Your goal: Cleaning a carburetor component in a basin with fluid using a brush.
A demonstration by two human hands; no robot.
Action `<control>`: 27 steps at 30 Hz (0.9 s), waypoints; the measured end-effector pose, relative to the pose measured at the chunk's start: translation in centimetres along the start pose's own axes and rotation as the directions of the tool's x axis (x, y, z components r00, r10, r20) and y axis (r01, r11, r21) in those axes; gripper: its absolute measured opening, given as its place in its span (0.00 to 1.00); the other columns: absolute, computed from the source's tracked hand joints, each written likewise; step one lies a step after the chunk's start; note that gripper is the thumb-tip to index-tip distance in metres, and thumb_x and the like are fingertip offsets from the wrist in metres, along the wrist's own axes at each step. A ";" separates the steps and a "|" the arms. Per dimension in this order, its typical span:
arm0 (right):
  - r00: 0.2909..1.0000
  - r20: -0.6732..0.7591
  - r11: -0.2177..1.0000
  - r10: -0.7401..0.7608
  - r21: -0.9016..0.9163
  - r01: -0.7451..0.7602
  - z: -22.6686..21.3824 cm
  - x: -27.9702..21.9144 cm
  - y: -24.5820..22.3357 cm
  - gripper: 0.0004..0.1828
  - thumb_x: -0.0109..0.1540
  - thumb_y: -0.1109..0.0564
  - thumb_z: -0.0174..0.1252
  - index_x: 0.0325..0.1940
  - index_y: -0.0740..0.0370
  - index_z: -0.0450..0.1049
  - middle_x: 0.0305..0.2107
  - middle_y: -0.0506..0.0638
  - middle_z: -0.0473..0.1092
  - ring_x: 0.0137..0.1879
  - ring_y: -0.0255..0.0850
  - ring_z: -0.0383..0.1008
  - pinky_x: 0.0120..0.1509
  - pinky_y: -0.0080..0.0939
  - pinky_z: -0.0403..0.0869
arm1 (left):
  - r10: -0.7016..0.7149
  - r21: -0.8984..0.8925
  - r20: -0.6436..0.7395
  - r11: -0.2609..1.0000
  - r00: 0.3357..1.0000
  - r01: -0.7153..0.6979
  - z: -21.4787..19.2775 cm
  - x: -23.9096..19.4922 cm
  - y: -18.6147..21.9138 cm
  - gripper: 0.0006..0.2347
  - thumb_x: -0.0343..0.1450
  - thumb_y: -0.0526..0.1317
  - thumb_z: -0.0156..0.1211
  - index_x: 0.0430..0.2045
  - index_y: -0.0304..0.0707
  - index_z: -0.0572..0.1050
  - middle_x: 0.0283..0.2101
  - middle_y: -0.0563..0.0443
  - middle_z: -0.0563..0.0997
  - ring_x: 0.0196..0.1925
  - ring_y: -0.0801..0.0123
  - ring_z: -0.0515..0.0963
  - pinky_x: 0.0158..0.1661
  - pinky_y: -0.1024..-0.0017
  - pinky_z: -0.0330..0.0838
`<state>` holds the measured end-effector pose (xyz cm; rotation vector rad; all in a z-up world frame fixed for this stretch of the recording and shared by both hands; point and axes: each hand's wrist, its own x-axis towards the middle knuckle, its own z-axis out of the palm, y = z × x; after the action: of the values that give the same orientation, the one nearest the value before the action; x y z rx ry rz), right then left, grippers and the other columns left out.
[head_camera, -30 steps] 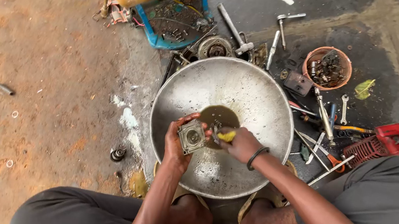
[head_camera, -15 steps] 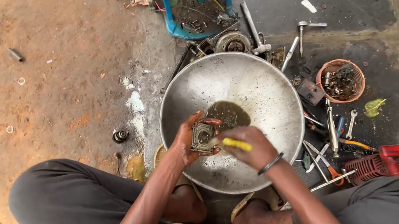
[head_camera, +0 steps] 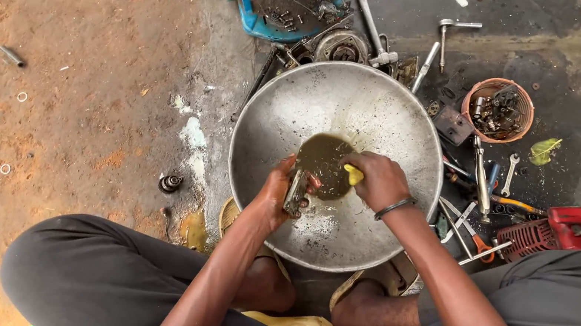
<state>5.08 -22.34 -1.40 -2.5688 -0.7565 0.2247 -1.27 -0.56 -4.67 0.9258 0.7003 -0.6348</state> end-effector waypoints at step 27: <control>0.965 -0.216 0.902 0.146 0.430 -0.040 -9.8 0.3 -5.4 0.13 0.61 0.51 0.66 0.48 0.55 0.81 0.37 0.50 0.81 0.40 0.40 0.82 0.43 0.39 0.79 | 0.601 0.585 0.230 0.543 0.765 -0.603 4.3 -5.1 2.4 0.28 0.65 0.30 0.66 0.61 0.43 0.64 0.55 0.44 0.76 0.58 0.59 0.80 0.62 0.60 0.77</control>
<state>5.43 -21.84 9.74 -2.1664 -0.4343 0.0865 -1.49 -2.33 2.18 1.7067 0.0895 -0.2210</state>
